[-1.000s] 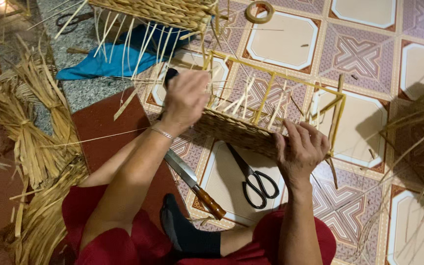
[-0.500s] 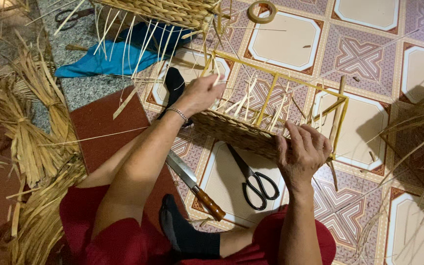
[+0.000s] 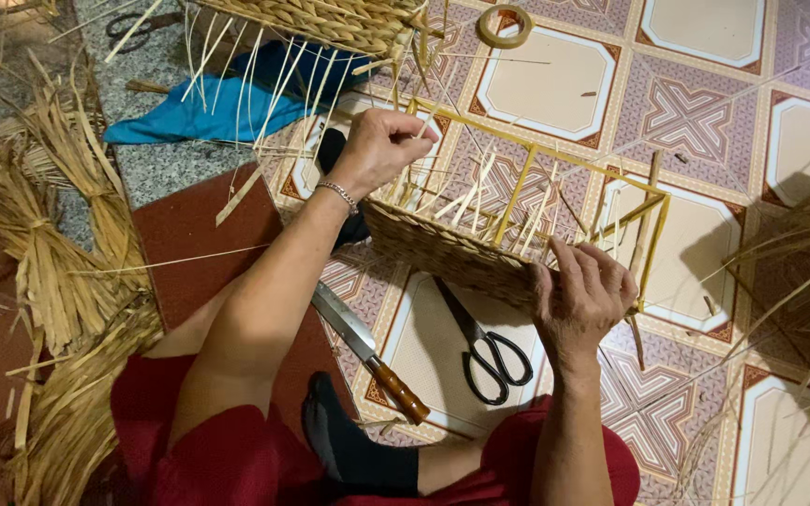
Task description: The person weaves a rectangular basket by hand, threading thin strips of dried plant material through a frame and trimming excess with scissors. The person repeatedly inserts, pulls, and cuts the strips to build up the basket walls and finish the edges.
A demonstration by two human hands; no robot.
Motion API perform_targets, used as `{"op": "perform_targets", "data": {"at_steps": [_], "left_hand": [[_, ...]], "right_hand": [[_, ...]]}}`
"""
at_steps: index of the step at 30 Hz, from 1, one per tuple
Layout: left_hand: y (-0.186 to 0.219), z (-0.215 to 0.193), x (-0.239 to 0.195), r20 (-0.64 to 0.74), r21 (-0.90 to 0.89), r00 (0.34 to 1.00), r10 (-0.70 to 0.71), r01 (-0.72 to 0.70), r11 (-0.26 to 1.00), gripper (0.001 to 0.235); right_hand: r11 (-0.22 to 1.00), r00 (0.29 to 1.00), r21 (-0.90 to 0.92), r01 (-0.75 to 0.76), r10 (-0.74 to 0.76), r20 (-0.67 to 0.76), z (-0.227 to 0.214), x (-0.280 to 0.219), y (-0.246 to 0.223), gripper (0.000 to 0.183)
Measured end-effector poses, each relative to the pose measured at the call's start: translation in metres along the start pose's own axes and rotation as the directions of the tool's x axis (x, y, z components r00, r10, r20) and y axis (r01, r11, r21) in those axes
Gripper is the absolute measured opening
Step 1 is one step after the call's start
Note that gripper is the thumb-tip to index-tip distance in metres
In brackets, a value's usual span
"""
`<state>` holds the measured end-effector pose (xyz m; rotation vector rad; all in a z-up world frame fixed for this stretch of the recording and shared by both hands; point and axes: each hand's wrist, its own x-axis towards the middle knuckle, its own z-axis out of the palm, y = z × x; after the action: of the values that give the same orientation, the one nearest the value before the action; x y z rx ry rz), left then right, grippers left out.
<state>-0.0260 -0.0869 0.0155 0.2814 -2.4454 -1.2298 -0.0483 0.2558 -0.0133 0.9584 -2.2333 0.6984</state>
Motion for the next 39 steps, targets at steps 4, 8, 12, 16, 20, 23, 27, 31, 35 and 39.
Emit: {"op": "perform_targets", "data": {"at_steps": [4,8,12,16,20,23,27,31,35,39], "left_hand": [[-0.006,0.008,0.002,0.078,-0.188,0.972,-0.222,0.233,0.954,0.020],[-0.012,0.004,-0.002,0.076,-0.173,0.993,-0.086,0.098,0.980,0.037],[-0.013,0.011,-0.015,-0.168,0.143,0.984,0.054,-0.030,0.989,0.030],[-0.019,0.022,-0.027,-0.263,0.460,0.747,0.610,-0.459,0.760,0.022],[-0.022,0.032,-0.023,-0.006,0.588,0.818,0.576,-0.463,0.663,0.015],[-0.018,0.041,-0.009,0.303,0.622,0.946,-0.113,-0.106,0.776,0.016],[-0.011,0.048,0.002,0.398,0.670,0.754,-0.523,0.151,0.727,0.007],[-0.014,0.045,-0.002,0.136,0.386,0.956,-0.260,0.191,0.902,0.015],[-0.031,0.026,-0.025,-0.248,0.446,0.835,0.491,-0.351,0.823,0.010],[-0.052,-0.005,-0.056,-0.458,0.127,0.866,0.199,-0.158,0.979,0.018]], "right_hand": [[1.000,1.000,0.015,0.006,-0.006,0.005,-0.002,0.001,-0.001,0.033],[0.999,0.999,0.020,0.025,-0.026,0.025,-0.007,0.004,-0.002,0.037],[1.000,0.999,0.006,0.023,-0.024,0.029,-0.006,0.004,-0.003,0.038],[1.000,0.999,0.008,0.011,-0.012,0.031,-0.005,0.002,-0.003,0.037],[1.000,1.000,-0.013,0.010,-0.009,0.029,-0.004,0.003,-0.004,0.037],[1.000,0.999,-0.008,0.011,-0.011,0.034,-0.004,0.003,-0.003,0.038],[0.999,0.999,0.029,0.014,-0.015,0.038,-0.004,0.003,-0.003,0.039],[1.000,0.999,0.022,0.001,-0.002,0.039,-0.003,0.005,-0.003,0.039],[1.000,1.000,0.023,-0.002,0.001,0.030,-0.001,-0.001,0.000,0.038],[0.995,0.998,0.070,0.066,-0.064,-0.030,0.011,-0.010,0.015,0.041]]}}
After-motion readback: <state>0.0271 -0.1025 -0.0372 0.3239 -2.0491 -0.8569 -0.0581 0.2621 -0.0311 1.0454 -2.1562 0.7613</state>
